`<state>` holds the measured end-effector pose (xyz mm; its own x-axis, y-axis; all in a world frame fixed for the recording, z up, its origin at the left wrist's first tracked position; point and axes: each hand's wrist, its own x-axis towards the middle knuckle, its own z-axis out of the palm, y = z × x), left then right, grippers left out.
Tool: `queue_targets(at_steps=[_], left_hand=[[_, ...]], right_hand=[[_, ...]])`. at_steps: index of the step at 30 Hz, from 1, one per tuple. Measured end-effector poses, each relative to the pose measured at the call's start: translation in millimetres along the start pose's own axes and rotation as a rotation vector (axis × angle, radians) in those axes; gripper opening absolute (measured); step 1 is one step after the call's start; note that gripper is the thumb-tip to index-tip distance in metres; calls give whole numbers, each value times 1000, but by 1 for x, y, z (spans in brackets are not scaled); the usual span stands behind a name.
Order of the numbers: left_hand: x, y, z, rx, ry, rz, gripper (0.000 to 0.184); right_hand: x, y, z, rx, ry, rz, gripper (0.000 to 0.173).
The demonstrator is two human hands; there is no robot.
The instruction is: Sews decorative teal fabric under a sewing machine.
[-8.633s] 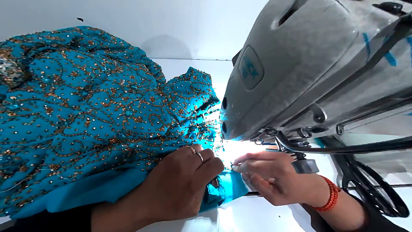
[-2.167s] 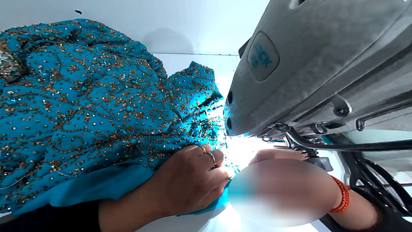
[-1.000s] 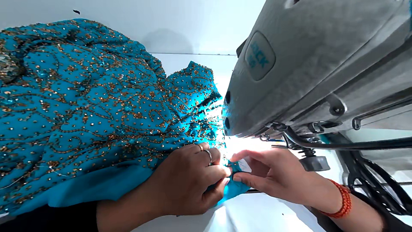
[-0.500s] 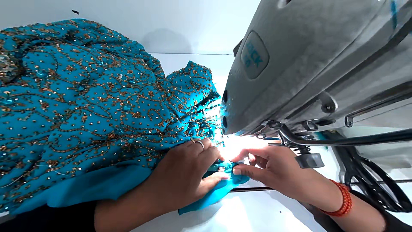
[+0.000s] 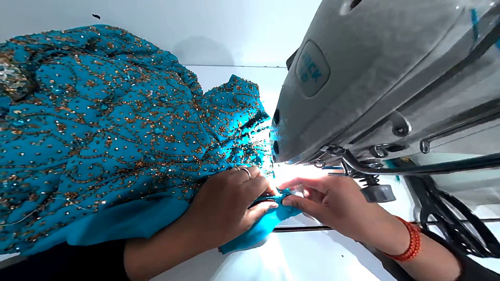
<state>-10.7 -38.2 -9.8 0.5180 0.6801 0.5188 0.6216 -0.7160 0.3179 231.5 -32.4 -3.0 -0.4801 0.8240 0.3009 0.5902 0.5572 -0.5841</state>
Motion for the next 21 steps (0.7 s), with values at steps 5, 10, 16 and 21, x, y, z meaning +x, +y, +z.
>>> queue_targets(at_steps=[5,10,16,21], left_hand=[[2,-5,1,42,54,117,18],[4,-8,-2,132,113,228,17],[2,-12,-4,124,130,329,14],[2,-13,-4,118,123,340,14]], right_hand=[[3,7,5,-208,128,-303,21],[6,9,3,-356,206,-502,23],[6,10,4,-376,269,-577,18],[7,10,3,-369,268,-599,18]])
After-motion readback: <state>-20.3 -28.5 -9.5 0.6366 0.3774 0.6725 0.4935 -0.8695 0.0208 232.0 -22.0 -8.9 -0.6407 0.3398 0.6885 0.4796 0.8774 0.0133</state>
